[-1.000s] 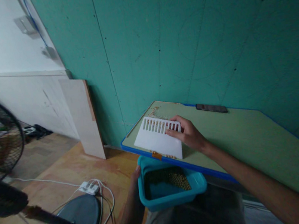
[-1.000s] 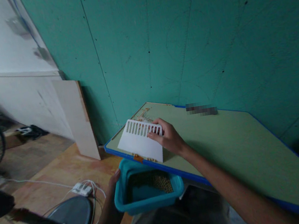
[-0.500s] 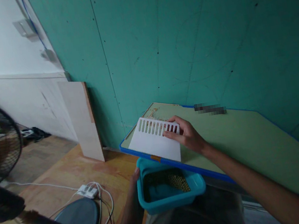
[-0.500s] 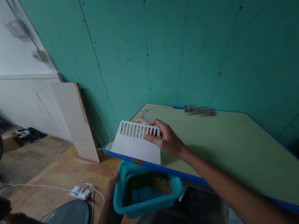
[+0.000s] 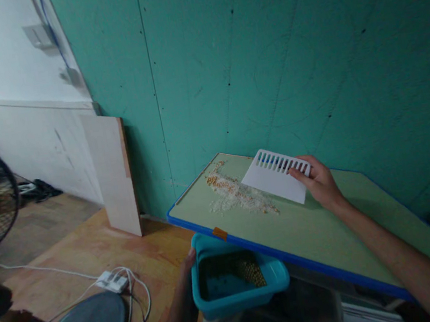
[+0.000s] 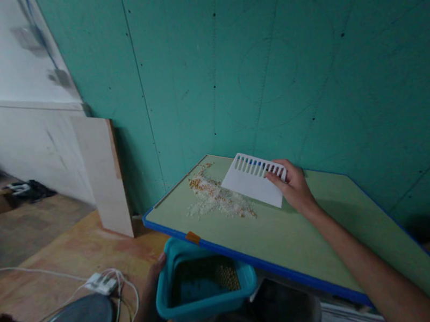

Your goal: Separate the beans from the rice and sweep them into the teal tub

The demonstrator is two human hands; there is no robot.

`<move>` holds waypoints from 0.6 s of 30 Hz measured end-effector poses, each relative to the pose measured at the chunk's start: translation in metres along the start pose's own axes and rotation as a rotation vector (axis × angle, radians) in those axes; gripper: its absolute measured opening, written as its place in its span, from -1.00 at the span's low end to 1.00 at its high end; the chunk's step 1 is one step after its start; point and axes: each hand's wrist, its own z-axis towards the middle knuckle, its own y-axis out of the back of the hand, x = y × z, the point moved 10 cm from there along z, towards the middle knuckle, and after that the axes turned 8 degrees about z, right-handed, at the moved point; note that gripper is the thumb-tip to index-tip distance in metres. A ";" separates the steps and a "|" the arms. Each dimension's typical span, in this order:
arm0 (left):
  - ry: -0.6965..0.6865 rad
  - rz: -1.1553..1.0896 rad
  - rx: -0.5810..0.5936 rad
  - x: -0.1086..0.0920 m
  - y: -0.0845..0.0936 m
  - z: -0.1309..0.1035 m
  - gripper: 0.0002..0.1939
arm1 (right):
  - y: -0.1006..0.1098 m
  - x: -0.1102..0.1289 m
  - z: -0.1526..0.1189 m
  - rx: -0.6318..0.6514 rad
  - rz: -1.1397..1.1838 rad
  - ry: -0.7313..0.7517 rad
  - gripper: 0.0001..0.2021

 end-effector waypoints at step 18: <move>-0.009 0.059 0.047 -0.009 -0.017 -0.030 -0.34 | -0.048 0.038 -0.034 0.089 -0.183 0.098 -0.68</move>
